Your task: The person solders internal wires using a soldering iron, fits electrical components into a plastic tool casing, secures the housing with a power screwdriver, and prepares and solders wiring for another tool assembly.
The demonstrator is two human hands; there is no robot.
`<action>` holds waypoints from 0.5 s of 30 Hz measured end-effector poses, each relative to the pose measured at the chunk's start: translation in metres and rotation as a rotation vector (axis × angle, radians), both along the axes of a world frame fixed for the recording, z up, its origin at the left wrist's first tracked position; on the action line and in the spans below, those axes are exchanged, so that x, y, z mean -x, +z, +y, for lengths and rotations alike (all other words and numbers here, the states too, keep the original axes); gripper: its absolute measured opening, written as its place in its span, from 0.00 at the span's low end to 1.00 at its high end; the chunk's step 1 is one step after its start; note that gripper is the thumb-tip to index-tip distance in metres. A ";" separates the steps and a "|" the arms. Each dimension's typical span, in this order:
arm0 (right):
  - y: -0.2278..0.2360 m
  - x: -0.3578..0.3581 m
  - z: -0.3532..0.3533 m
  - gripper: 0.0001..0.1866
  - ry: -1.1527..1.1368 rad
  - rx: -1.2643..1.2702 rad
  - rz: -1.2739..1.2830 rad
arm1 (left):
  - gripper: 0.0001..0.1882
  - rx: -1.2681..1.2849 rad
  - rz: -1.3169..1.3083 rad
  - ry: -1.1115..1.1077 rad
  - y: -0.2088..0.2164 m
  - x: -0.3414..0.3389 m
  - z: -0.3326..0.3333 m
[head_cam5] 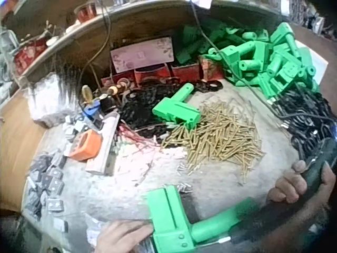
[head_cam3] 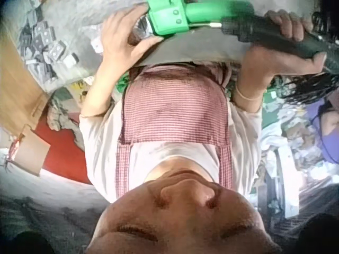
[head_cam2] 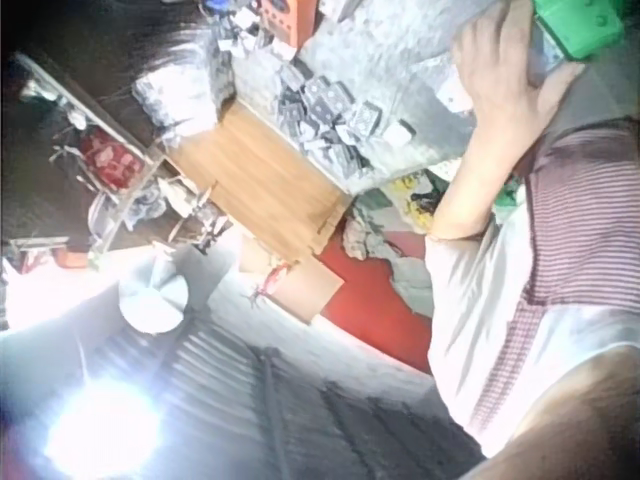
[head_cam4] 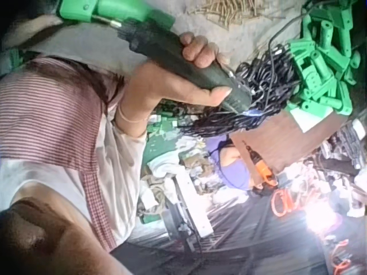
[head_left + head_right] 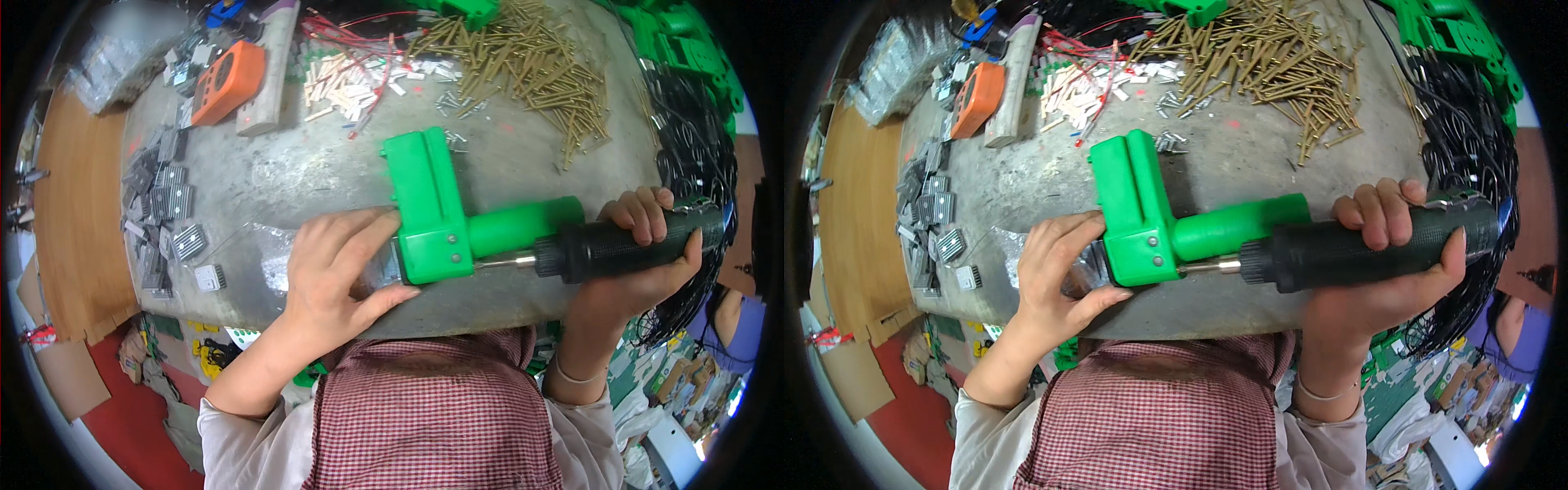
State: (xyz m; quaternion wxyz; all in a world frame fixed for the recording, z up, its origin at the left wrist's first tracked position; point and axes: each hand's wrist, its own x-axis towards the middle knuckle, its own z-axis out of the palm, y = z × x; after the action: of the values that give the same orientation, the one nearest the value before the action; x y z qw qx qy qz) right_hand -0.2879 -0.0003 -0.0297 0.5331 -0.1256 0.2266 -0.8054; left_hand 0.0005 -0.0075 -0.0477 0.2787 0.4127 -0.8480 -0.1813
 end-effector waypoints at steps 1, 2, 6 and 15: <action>-0.005 0.005 0.001 0.22 0.021 0.028 -0.018 | 0.37 -0.004 -0.035 -0.014 0.001 -0.001 0.000; -0.008 0.007 0.001 0.21 0.042 0.056 -0.037 | 0.37 -0.004 -0.041 0.003 0.000 -0.001 0.000; -0.015 0.009 0.002 0.19 0.095 0.155 -0.139 | 0.36 0.042 -0.002 -0.012 -0.002 0.002 0.000; -0.017 0.009 0.007 0.18 0.119 0.156 -0.140 | 0.35 0.072 0.040 -0.034 -0.006 0.003 -0.001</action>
State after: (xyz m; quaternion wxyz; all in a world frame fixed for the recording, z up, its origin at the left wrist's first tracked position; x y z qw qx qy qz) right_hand -0.2971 0.0070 -0.0471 0.5832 -0.1235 0.1174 -0.7942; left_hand -0.0023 -0.0081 -0.0540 0.3072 0.3844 -0.8551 -0.1634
